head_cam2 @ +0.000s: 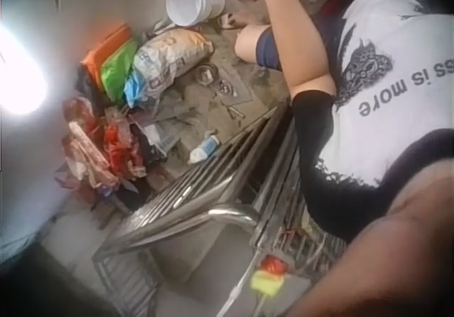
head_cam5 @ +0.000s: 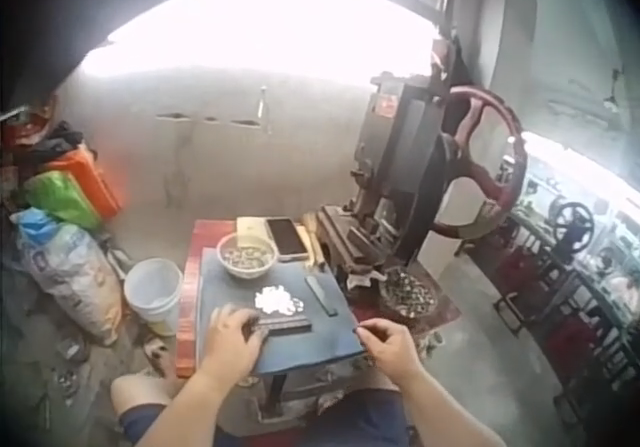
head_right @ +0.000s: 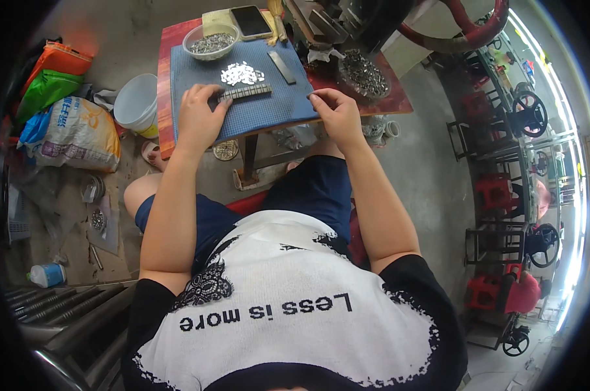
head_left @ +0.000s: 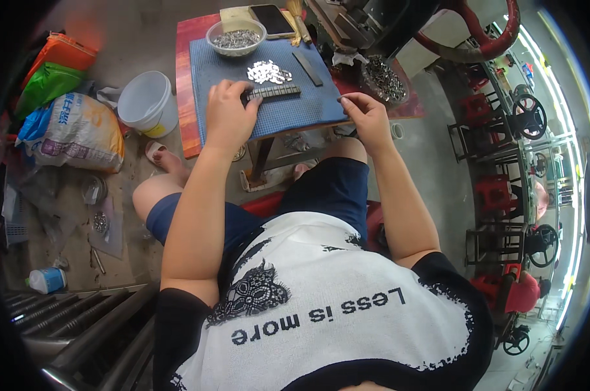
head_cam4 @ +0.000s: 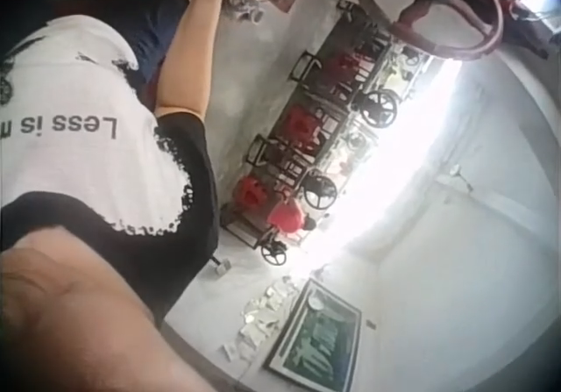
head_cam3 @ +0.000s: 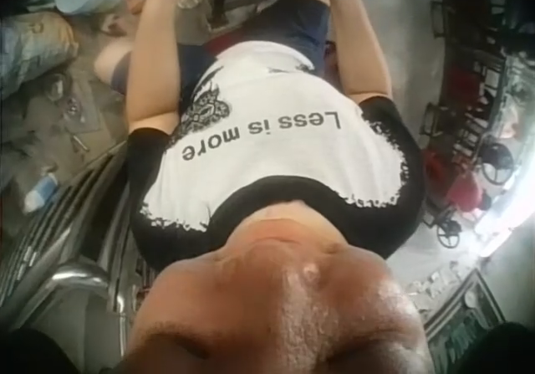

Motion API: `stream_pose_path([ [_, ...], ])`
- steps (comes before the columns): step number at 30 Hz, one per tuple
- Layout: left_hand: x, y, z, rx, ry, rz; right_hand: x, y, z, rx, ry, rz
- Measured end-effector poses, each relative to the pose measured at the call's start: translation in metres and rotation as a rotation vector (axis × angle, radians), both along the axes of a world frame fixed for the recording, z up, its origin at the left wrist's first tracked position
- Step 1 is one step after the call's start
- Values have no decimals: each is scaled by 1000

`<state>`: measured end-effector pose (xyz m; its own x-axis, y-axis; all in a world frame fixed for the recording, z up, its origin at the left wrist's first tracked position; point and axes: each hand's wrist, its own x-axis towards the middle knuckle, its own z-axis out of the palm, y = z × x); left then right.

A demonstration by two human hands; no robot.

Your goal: Assembling small metal components using a manual press machine.

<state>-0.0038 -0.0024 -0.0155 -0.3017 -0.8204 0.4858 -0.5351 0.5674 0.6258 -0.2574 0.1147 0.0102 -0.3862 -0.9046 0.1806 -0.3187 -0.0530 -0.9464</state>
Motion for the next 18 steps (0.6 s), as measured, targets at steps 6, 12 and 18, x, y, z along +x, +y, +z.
stream_pose_path([
  [6, 1, 2, -2, 31, -4, 7, 8, -35, 7, -31, 157, 50],
  [12, -3, 2, 3, 44, -36, 15, 26, -94, 6, -32, 479, 98],
  [18, -3, 2, 6, 34, -46, 25, 21, -112, 12, 101, 594, 208],
])
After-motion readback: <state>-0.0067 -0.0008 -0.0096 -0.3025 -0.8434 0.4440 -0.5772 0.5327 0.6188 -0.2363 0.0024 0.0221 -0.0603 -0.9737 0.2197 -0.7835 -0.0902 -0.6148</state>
